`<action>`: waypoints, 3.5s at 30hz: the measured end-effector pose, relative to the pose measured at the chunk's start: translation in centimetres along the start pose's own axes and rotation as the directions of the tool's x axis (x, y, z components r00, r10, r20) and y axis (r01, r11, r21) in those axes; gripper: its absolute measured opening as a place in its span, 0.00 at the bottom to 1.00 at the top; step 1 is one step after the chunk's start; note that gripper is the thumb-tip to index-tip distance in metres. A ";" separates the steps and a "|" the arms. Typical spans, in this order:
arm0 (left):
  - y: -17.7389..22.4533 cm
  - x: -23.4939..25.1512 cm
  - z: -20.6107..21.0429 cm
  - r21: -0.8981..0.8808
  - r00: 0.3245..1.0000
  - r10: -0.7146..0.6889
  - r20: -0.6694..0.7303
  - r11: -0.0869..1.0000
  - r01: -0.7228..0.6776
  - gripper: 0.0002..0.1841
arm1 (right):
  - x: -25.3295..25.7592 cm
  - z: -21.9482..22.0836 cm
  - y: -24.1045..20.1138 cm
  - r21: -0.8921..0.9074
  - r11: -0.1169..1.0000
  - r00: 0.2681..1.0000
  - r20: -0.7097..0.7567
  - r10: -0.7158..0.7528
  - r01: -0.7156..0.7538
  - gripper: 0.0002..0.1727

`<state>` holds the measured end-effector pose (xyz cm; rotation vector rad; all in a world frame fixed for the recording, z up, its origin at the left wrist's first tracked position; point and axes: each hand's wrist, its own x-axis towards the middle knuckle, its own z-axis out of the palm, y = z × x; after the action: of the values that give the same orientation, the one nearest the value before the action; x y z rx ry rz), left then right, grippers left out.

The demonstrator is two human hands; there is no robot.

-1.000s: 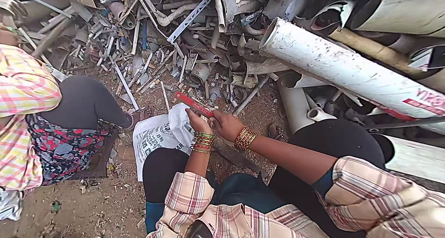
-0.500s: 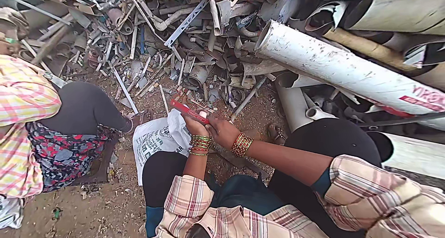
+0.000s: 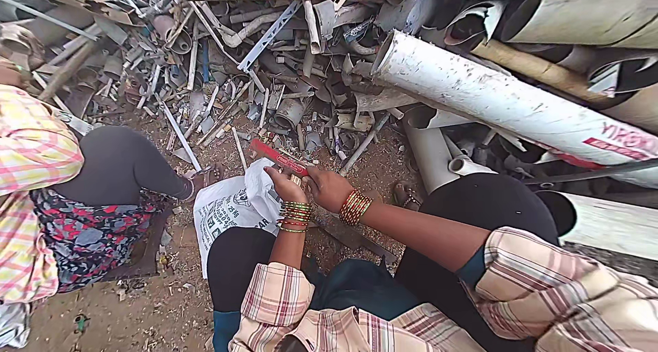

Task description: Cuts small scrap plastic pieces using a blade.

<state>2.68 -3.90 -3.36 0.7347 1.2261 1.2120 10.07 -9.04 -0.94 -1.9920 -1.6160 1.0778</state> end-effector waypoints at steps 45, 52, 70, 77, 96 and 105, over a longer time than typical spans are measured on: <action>-0.3 0.4 -0.6 0.126 0.975 0.209 0.074 0.968 -0.217 0.39 | 0.6 -0.3 1.5 0.108 0.991 0.997 -0.024 -0.079 0.082 0.19; -0.1 0.3 -0.6 0.093 0.982 0.180 0.051 0.978 -0.184 0.42 | 0.2 -0.3 0.9 0.027 0.994 0.992 0.057 -0.111 0.110 0.19; 1.2 -0.6 0.0 0.092 0.988 0.155 -0.003 0.984 -0.154 0.38 | -0.4 0.3 0.2 0.056 0.992 0.990 0.074 -0.119 0.115 0.23; 0.9 -1.0 0.6 0.208 0.985 0.171 0.007 0.963 -0.169 0.37 | 0.9 -1.1 1.1 0.012 0.999 0.999 0.028 -0.035 0.035 0.21; 0.6 0.0 0.0 -0.048 0.999 0.039 0.024 0.998 -0.038 0.36 | 0.0 -1.2 0.6 0.037 0.993 0.989 0.085 -0.117 0.114 0.22; 1.5 0.0 0.0 -0.140 0.993 -0.118 0.004 0.983 0.118 0.33 | -0.8 -0.2 -0.4 -0.001 0.993 0.982 0.150 -0.117 0.118 0.22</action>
<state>2.22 -3.53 -1.97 0.5485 1.1591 1.1886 9.90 -9.70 -0.32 -1.8335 -1.7939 1.2011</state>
